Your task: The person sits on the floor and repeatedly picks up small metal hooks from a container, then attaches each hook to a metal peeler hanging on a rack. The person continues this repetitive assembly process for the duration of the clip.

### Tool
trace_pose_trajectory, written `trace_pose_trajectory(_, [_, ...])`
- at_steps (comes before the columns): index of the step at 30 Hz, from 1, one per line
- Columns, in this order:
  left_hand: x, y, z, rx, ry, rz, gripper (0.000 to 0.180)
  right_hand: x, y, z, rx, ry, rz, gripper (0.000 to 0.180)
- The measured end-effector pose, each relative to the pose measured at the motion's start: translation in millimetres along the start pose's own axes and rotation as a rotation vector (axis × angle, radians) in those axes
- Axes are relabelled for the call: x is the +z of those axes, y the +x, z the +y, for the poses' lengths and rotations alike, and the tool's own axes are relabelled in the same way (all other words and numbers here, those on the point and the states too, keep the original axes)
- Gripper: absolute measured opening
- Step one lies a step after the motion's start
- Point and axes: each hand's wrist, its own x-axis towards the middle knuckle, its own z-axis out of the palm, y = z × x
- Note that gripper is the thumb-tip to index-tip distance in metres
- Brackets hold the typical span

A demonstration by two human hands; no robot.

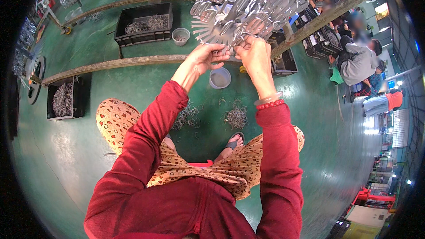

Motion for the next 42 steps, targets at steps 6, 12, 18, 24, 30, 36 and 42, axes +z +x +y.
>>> trace_pose_trajectory(6, [3.1,0.6,-4.1,0.024,-0.030,-0.003,0.013,1.9,-5.0,-0.9,0.008,0.099,-0.021,0.016])
trace_pose_trajectory(12, [5.0,-1.8,0.1,0.032,-0.030,0.057,0.013,-6.9,-6.6,4.3,-0.020,0.004,-0.002,0.015])
trace_pose_trajectory(18, [13.0,-2.3,-4.8,0.024,-0.023,0.045,0.013,-6.3,-3.8,14.0,-0.067,0.009,0.062,0.014])
trace_pose_trajectory(24, [15.4,-2.2,-6.3,0.020,-0.010,0.052,0.013,-4.4,-1.3,25.3,-0.131,-0.107,0.100,0.015])
trace_pose_trajectory(30, [12.4,-2.2,-9.3,0.043,-0.012,0.040,0.014,-6.0,-13.6,5.0,-0.040,-0.068,0.132,0.013])
trace_pose_trajectory(36, [9.5,-1.7,-10.2,0.061,-0.005,-0.037,0.016,-0.6,-16.9,18.6,-0.052,0.010,0.185,0.012])
trace_pose_trajectory(42, [3.1,-0.9,-10.6,0.007,-0.157,-0.113,0.017,-5.2,-29.7,14.4,-0.089,0.142,0.132,0.018])
